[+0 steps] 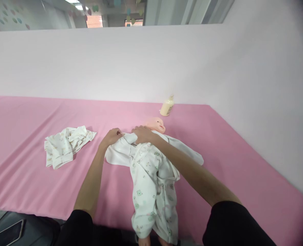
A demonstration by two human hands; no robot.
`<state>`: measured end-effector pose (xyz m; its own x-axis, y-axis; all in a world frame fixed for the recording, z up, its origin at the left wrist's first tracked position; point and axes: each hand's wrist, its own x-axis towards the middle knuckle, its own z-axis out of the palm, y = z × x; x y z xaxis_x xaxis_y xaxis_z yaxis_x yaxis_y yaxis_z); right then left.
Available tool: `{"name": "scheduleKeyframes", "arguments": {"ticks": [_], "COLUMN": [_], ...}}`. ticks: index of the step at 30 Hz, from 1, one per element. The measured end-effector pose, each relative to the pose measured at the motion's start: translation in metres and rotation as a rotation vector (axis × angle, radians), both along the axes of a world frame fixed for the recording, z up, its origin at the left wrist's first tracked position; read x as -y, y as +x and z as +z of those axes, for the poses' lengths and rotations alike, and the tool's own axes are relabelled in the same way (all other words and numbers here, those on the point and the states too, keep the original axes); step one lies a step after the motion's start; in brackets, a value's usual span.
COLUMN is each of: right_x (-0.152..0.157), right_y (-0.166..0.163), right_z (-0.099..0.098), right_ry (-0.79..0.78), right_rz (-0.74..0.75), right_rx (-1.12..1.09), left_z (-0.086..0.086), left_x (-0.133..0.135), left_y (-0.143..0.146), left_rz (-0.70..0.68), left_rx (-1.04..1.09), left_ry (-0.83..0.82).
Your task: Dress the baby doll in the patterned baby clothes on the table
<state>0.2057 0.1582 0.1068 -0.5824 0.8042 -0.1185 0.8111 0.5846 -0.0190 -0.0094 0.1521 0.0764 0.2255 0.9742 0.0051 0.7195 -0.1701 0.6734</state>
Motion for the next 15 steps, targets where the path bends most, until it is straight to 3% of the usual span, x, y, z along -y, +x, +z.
{"name": "scheduleKeyframes", "arguments": {"ticks": [5,11,15], "right_x": [-0.001,0.006,0.009], "right_y": [-0.021,-0.024,-0.021], "right_z": [-0.022,-0.019,-0.018], "right_ry": [0.121,0.2,0.221], "right_rz": [0.109,0.078,0.065], "right_rx": [0.031,-0.002,-0.012], "left_z": [0.006,-0.007,-0.016], "left_x": [0.01,0.028,0.032], "left_y": [0.009,0.003,-0.002], "left_rz": [0.005,0.149,0.162], "left_rx": [0.051,-0.151,-0.109], "left_ry": [0.015,0.039,0.105]}}
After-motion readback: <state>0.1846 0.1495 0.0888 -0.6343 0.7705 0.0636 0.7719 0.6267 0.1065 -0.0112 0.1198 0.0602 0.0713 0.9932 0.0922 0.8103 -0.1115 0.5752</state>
